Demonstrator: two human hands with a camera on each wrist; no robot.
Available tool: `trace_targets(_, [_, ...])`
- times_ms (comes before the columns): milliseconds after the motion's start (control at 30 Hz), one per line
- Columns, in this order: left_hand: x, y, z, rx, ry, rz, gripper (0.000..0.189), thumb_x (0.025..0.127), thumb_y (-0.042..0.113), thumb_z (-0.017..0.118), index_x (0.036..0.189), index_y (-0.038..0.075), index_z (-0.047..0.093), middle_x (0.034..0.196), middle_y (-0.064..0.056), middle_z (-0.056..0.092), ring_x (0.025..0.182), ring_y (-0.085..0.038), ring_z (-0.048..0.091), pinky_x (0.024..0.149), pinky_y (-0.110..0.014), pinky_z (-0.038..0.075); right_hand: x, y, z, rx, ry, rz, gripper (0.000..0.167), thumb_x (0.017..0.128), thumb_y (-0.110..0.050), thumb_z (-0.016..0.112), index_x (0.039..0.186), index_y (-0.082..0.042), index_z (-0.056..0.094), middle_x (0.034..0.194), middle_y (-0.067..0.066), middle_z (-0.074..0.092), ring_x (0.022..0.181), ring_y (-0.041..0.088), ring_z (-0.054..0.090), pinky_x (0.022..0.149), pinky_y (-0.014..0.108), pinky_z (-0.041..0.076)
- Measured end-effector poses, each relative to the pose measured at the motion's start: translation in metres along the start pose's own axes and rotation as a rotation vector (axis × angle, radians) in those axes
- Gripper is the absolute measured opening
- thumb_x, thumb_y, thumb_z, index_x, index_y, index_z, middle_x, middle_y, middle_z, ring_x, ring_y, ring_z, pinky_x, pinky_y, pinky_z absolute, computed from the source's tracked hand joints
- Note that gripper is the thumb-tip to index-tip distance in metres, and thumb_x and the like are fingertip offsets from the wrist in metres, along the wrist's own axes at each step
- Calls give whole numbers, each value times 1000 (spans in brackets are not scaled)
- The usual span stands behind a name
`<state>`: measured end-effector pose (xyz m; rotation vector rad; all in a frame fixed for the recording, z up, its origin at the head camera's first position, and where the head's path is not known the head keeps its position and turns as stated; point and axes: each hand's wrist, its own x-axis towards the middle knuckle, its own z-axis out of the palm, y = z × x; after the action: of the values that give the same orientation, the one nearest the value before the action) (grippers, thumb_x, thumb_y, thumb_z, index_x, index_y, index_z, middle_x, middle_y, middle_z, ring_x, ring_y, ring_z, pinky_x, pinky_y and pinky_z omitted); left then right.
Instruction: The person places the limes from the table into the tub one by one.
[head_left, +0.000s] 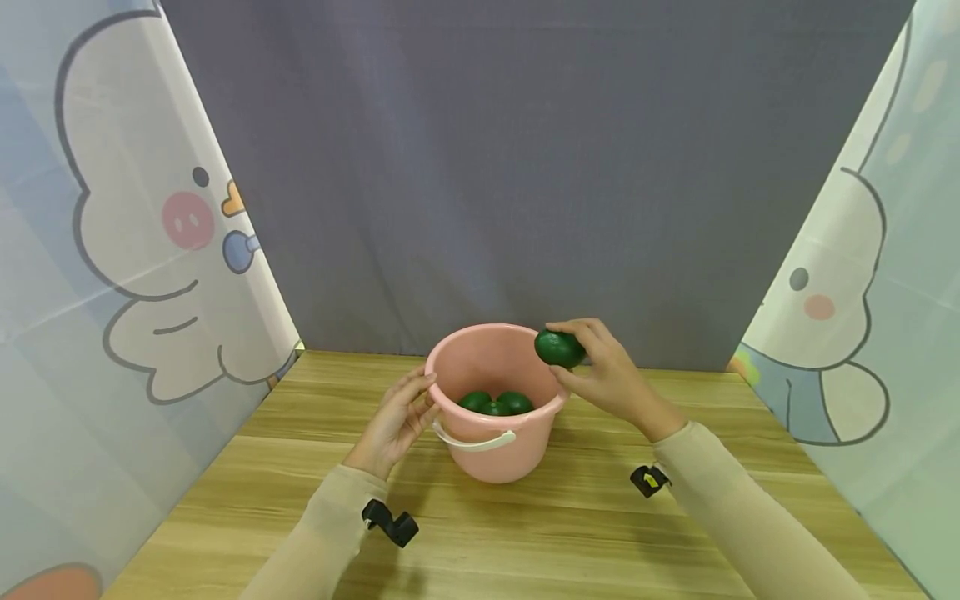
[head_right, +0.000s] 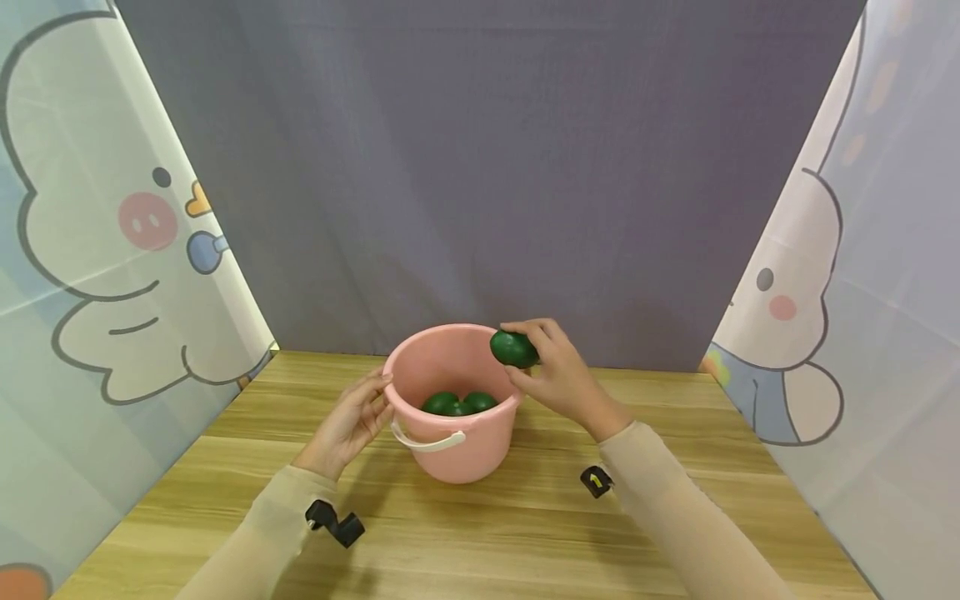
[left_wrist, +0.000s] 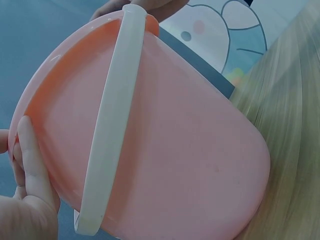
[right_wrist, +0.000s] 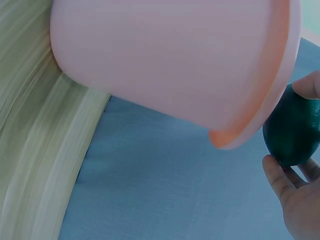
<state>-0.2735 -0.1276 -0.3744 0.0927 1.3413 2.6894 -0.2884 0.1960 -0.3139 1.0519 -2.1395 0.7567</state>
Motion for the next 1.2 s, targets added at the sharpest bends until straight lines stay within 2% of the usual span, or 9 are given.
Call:
trace_targets(233, [-1,0,1,-3,11,2,37,99,7,58,135,5,45,110,-9,53,75,-8,58,61,-12,57,3,-2,4,26,-6,5,57,82,-7,81,134,-7,59,124,13,55,109,24,57,83,36,59])
trace_targets(567, [-1,0,2,0,4,2,39,99,7,58,136,5,45,109,-9,53,75,-8,58,62,-12,58,6,-6,10,75,-30,59,55,83,-9,80,134,-9,59,123,13,54,98,20,57,65,32,60])
trace_targets(700, [-1,0,3,7,5,1,41,99,7,58,138,5,44,110,-9,53,76,-7,58,62,-12,57,8,-9,13,91,-44,77,54,84,-10,79,134,-10,59,123,14,53,94,19,58,63,31,61])
trace_targets(1033, [0,-1,2,0,8,-4,34,100,6,56,133,4,47,104,-8,55,74,-8,59,60,-13,57,8,-11,20,87,-51,67,54,84,-12,79,134,-9,59,125,12,54,103,20,58,75,32,60])
trace_targets(1200, [0,0,2,1,9,-1,38,101,6,56,137,4,45,109,-8,54,74,-8,59,61,-13,58,9,-11,23,97,-51,45,55,84,-10,78,135,-8,58,125,13,54,107,23,58,81,36,60])
